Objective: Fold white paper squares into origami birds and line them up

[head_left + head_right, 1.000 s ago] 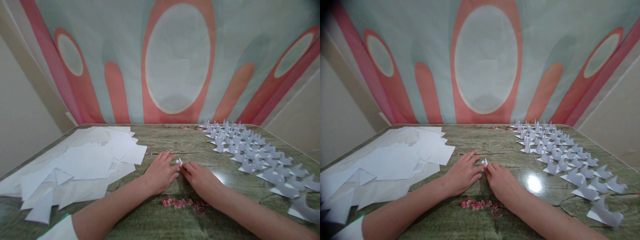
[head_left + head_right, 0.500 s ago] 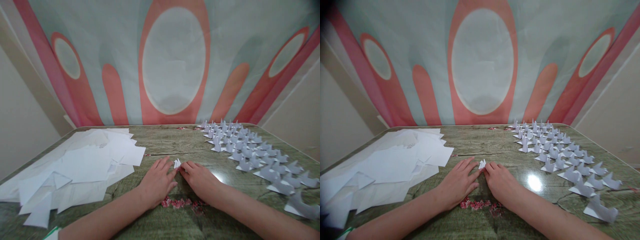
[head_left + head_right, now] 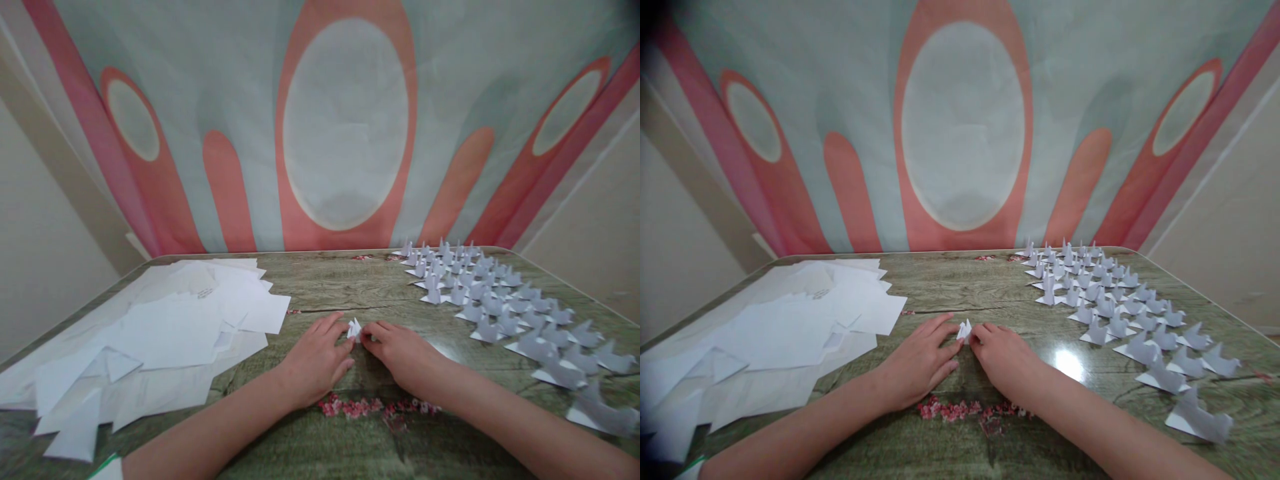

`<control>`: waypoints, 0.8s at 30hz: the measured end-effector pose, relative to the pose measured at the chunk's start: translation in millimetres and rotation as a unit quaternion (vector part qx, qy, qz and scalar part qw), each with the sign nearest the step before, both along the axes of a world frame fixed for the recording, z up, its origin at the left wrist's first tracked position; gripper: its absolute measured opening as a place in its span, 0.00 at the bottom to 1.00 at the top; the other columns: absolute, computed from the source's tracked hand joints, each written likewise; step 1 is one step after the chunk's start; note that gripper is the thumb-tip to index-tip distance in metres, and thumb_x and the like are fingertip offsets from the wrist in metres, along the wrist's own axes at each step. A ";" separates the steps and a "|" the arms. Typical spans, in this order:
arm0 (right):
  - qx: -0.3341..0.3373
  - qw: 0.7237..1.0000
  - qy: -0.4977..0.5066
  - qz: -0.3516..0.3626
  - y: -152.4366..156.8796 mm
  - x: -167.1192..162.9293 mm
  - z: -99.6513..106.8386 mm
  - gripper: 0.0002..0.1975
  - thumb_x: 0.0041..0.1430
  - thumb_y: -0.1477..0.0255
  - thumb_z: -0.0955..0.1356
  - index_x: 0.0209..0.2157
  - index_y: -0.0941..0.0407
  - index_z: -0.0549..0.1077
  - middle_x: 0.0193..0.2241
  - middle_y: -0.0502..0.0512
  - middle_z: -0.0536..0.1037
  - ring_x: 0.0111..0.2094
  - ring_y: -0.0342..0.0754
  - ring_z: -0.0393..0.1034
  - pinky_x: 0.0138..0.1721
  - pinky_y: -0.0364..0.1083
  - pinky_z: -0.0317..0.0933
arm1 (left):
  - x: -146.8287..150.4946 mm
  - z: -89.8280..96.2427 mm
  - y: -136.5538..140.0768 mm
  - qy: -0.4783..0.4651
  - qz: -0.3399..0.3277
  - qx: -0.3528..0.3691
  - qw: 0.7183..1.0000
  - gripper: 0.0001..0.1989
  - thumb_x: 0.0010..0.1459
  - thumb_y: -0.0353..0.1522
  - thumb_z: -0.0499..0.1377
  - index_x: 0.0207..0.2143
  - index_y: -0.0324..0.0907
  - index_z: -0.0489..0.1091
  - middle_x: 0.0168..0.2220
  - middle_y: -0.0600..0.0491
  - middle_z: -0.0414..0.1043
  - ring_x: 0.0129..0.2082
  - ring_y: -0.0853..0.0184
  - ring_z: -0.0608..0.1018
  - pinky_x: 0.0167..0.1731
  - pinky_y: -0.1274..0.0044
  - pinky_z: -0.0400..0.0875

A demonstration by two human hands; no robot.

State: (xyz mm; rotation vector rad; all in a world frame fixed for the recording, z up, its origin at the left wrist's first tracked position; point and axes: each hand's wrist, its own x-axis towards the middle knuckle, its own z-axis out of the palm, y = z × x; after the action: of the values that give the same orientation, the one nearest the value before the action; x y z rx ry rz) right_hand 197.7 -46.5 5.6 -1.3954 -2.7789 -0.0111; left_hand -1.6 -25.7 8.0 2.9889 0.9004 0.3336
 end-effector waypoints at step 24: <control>0.097 0.995 0.020 -0.033 10.7 -7.0 -10.3 0.12 0.60 0.75 0.61 0.45 0.56 0.70 0.37 0.58 0.70 0.39 0.51 0.61 0.38 0.49 0.57 | 2.7 3.8 1.0 -0.012 0.003 -0.008 1.000 0.11 0.58 0.34 0.54 0.42 0.40 0.67 0.41 0.48 0.64 0.47 0.59 0.63 0.49 0.65 0.59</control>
State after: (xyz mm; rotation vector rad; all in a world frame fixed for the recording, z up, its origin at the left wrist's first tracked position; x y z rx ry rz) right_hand 190.7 -35.8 -4.7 -1.4210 -2.6167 -0.2446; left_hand 1.1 -24.7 11.8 2.9609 0.9059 0.3592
